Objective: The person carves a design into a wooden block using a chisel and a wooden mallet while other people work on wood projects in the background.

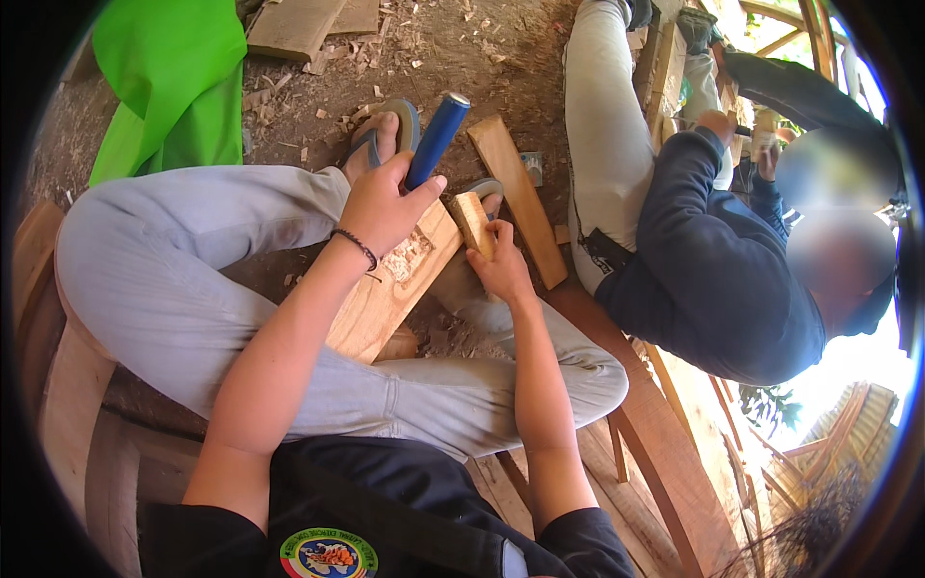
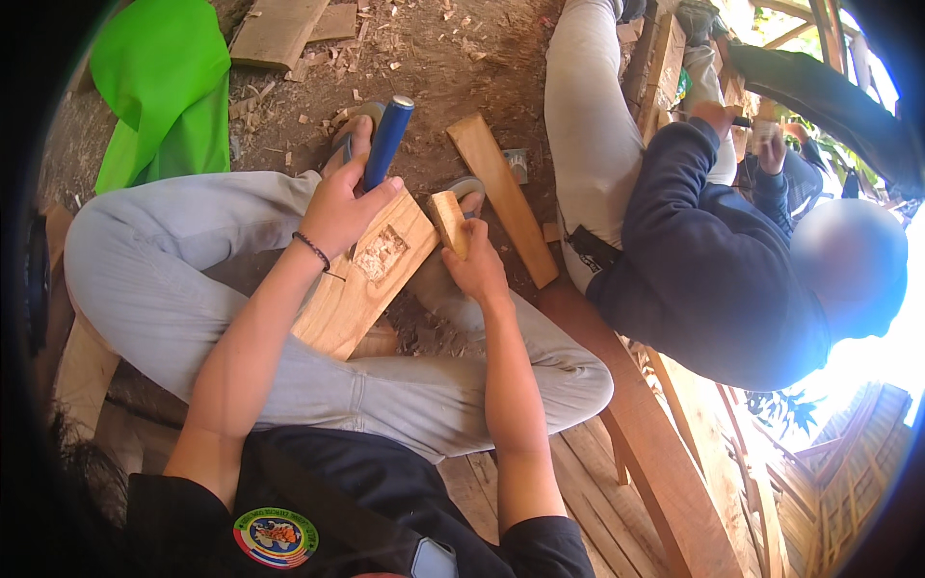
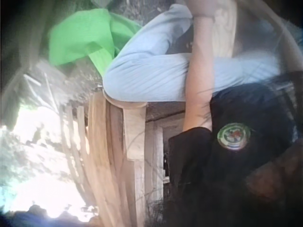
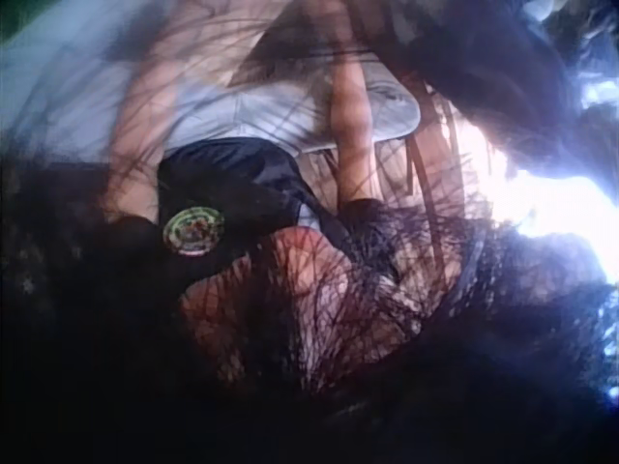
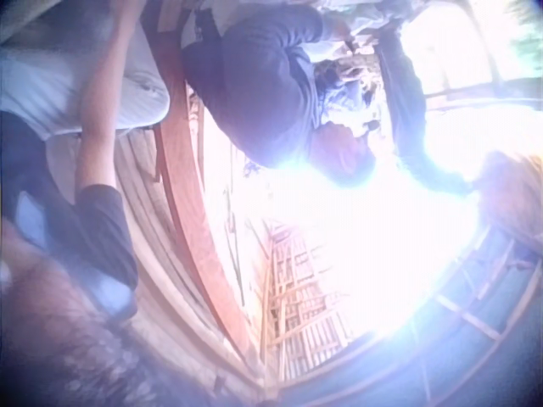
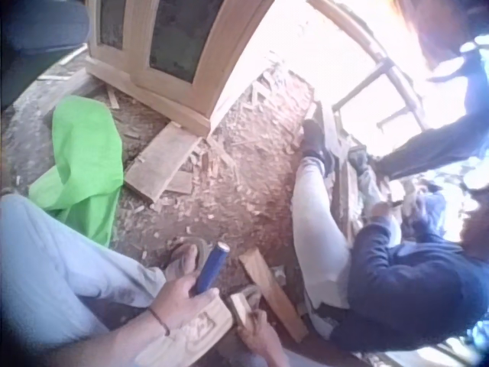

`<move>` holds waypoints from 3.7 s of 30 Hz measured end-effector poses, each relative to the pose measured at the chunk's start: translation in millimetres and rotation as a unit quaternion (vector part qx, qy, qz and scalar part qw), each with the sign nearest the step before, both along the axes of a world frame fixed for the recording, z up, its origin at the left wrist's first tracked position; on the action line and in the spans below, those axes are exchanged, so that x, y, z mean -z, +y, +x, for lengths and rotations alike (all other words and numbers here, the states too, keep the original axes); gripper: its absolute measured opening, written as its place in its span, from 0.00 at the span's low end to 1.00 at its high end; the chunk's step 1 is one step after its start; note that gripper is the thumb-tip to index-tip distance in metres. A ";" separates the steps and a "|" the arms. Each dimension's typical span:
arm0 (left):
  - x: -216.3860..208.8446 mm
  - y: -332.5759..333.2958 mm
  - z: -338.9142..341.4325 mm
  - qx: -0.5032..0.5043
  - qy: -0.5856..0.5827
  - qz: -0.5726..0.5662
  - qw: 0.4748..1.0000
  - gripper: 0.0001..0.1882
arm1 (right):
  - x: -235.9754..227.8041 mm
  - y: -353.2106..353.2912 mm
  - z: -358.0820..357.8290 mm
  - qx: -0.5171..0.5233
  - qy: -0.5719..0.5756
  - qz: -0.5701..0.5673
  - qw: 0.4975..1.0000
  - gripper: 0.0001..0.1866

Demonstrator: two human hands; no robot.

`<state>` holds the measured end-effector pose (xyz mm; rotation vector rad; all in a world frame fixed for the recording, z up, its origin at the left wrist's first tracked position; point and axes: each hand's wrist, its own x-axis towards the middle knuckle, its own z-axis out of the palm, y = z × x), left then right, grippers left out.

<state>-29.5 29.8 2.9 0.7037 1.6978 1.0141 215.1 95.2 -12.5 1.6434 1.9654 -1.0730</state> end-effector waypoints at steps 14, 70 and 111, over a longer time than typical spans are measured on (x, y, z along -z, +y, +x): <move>1.9 4.4 4.8 -0.009 -0.038 0.003 0.999 0.15 | 10.0 2.7 2.9 0.006 0.023 0.006 1.000 0.31; 2.5 2.7 9.1 -0.001 -0.019 0.029 0.999 0.16 | -2.8 3.3 -7.8 0.034 0.001 -0.032 0.999 0.31; -7.0 -12.8 -6.6 -0.291 -0.118 0.090 0.945 0.10 | -14.6 -24.9 18.9 -0.001 0.017 0.050 0.999 0.34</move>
